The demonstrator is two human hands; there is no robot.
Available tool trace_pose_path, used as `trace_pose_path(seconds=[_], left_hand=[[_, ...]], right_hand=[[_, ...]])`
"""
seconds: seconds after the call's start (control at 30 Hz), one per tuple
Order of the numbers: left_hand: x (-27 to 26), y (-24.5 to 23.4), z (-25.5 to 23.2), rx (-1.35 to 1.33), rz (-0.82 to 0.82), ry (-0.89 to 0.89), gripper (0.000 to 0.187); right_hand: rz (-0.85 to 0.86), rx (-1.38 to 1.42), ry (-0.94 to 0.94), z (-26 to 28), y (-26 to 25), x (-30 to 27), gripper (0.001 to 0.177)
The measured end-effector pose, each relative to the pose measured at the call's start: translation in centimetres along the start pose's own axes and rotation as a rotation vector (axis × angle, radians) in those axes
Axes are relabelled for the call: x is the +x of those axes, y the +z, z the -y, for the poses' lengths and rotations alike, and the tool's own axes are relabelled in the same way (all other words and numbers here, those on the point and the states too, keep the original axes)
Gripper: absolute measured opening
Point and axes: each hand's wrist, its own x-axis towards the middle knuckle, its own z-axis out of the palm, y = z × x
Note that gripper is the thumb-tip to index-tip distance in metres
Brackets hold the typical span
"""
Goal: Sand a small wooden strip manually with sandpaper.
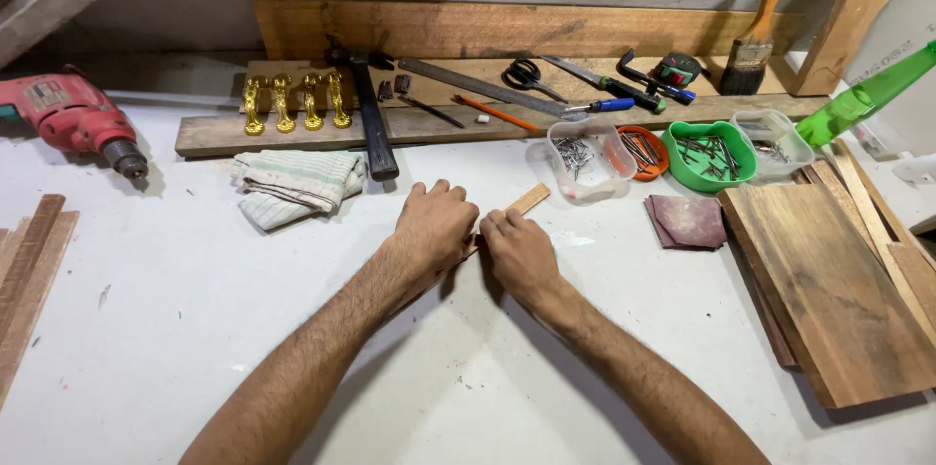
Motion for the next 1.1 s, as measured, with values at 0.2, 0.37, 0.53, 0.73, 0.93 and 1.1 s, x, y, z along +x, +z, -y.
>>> trace_pose_path(seconds=[0.2,0.37,0.53,0.73,0.93,1.1], left_hand=[[0.1,-0.1,-0.5,0.079,0.034,-0.001,0.020],[0.5,0.9,-0.6,0.048,0.052,-0.043,0.014],[0.7,0.3,-1.1,0.061,0.065,-0.040,0.020],[0.7,0.6,-1.3,0.089,0.111,-0.087,0.017],[1.5,0.8,-1.6,0.020,0.071,-0.059,0.016],[2.6,0.1,-2.6,0.155,0.220,-0.053,0.015]], right_hand=[[-0.020,-0.066,0.058,-2.2,-0.4,0.8,0.011],[-0.006,-0.161,0.173,-2.8,1.9,1.2,0.007],[0.028,-0.021,0.007,-0.8,1.2,0.1,0.014],[0.031,-0.193,0.097,-5.1,-0.6,2.1,0.012],[0.026,-0.111,0.185,-3.1,0.4,-0.3,0.011],[-0.149,-0.019,-0.047,-3.4,-2.1,0.2,0.022]])
